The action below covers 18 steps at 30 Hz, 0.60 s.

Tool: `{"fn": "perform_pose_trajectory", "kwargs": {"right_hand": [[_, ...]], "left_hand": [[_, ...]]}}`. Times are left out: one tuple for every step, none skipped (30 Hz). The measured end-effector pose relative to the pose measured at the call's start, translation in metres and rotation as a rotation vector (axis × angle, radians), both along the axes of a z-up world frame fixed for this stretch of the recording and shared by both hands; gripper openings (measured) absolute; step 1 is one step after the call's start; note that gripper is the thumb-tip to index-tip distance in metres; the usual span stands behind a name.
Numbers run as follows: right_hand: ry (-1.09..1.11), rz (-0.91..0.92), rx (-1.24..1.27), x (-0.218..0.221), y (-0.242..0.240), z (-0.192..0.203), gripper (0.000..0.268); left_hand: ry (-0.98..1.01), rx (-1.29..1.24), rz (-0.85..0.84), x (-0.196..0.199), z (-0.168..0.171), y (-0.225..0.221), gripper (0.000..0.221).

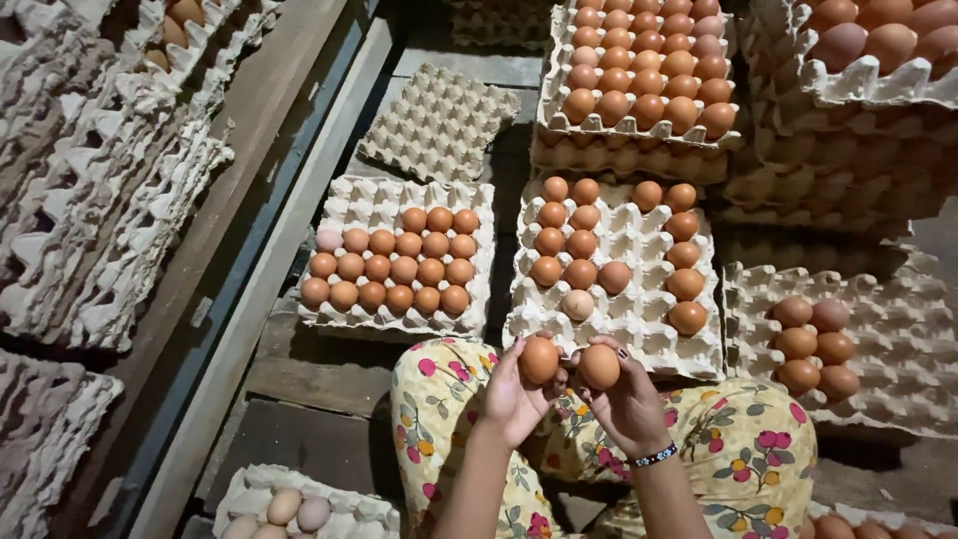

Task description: Sorting and placing eggs into cardboard egg trays.

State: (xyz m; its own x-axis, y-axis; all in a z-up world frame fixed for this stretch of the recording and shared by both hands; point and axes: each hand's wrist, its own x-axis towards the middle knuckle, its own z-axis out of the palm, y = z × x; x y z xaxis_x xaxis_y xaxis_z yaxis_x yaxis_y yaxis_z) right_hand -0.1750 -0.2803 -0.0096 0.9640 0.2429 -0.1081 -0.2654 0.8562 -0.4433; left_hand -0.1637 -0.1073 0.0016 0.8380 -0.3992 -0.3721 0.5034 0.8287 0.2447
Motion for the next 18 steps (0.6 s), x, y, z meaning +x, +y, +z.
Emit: {"fn": "perform_pose_trajectory", "kwargs": {"right_hand": [[0.001, 0.002, 0.000, 0.000, 0.001, -0.002, 0.035], [0.003, 0.004, -0.027, 0.000, 0.001, -0.005, 0.031], [0.006, 0.004, -0.055, -0.001, 0.002, -0.008, 0.029], [0.008, 0.004, -0.055, -0.002, 0.003, -0.010, 0.029], [0.034, -0.013, -0.112, -0.002, 0.003, -0.012, 0.032], [0.059, -0.029, -0.169, -0.002, 0.003, -0.013, 0.036], [0.059, -0.030, -0.168, -0.002, 0.004, -0.009, 0.036], [0.030, -0.010, -0.152, -0.003, 0.006, -0.004, 0.051], [0.001, 0.011, -0.136, -0.003, 0.007, 0.000, 0.066], [0.002, 0.012, -0.136, -0.003, 0.009, 0.007, 0.066], [-0.024, 0.030, -0.102, -0.003, 0.011, 0.014, 0.058], [-0.051, 0.048, -0.069, -0.003, 0.013, 0.022, 0.055], [-0.052, 0.051, -0.070, -0.003, 0.013, 0.023, 0.055], [-0.003, 0.064, -0.139, -0.003, 0.013, 0.024, 0.058], [0.044, 0.079, -0.209, -0.002, 0.013, 0.025, 0.075], [0.041, 0.082, -0.211, -0.003, 0.013, 0.023, 0.075], [0.009, 0.076, -0.253, -0.004, 0.012, 0.021, 0.071], [-0.024, 0.069, -0.294, -0.006, 0.011, 0.019, 0.067]], "left_hand": [[0.001, 0.000, 0.002, 0.000, 0.000, 0.001, 0.038], [0.005, 0.001, -0.002, 0.000, -0.001, 0.001, 0.037], [0.011, 0.000, -0.007, -0.001, -0.002, 0.002, 0.037], [0.012, 0.000, -0.007, -0.002, -0.004, 0.003, 0.037], [0.022, 0.007, -0.010, -0.003, -0.007, 0.003, 0.039], [0.031, 0.015, -0.013, -0.003, -0.009, 0.003, 0.042], [0.031, 0.015, -0.013, -0.003, -0.007, 0.003, 0.042], [0.040, 0.027, -0.017, -0.004, -0.006, 0.004, 0.042], [0.050, 0.038, -0.020, -0.004, -0.005, 0.004, 0.042], [0.050, 0.038, -0.018, -0.004, -0.004, 0.005, 0.042], [0.061, 0.056, -0.012, -0.004, -0.004, 0.005, 0.041], [0.073, 0.074, -0.006, -0.005, -0.004, 0.005, 0.040], [0.072, 0.074, -0.004, -0.005, -0.005, 0.004, 0.040], [0.054, 0.086, -0.001, -0.005, -0.007, 0.004, 0.039], [0.036, 0.098, 0.003, -0.006, -0.008, 0.004, 0.038], [0.033, 0.098, 0.007, -0.005, -0.009, 0.006, 0.038], [0.039, 0.100, 0.014, -0.004, -0.009, 0.007, 0.038], [0.045, 0.103, 0.021, -0.004, -0.010, 0.009, 0.037]]}}
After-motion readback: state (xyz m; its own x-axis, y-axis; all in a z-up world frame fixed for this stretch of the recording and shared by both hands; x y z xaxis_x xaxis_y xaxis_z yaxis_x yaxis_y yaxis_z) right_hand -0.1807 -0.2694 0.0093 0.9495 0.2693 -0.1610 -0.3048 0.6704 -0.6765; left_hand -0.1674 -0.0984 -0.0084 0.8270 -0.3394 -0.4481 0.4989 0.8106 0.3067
